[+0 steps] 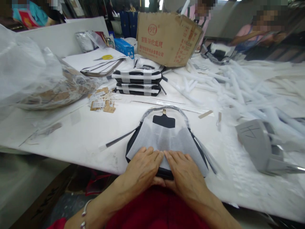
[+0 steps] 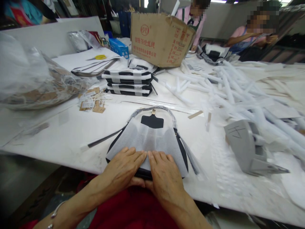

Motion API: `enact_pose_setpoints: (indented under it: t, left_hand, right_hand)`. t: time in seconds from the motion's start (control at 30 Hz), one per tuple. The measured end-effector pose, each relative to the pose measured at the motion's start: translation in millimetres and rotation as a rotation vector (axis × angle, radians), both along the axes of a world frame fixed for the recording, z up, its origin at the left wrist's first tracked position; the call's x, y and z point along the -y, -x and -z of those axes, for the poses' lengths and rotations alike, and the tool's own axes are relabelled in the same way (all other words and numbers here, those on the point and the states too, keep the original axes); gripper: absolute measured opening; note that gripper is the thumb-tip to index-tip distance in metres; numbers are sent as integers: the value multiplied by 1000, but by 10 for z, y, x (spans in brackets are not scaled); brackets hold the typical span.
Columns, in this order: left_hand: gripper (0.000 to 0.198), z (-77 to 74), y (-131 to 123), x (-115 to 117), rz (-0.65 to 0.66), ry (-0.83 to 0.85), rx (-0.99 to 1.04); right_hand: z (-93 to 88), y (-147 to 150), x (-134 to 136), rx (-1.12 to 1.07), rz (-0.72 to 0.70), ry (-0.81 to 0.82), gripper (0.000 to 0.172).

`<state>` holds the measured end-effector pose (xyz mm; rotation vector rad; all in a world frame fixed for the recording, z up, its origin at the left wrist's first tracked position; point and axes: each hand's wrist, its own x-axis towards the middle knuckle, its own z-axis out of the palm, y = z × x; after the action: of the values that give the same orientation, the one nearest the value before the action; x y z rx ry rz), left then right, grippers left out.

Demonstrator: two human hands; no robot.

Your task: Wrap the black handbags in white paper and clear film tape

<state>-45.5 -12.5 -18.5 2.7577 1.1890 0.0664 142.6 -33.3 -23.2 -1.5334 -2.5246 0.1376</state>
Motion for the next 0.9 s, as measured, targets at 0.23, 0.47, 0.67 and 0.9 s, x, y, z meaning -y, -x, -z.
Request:
enact_pose_setpoints:
  t: [0.23,0.47,0.67,0.9]
  left_hand:
    - [51,-98,-59,-66,27,45,-23]
    - [68,-99,-67,35,-42,-29,-28]
    - [62,-111,-41,12,-14,-49,-30]
    - [63,-95,-128,-13,-35,-128,-98]
  right_hand:
    - [-18,1,22,9,1,27,54]
    - [17,11,85,-4,21,-16,62]
    - [-82,-120,88,-54,-68,17,56]
    - [-59,-217,115,-5,-54,-56,60]
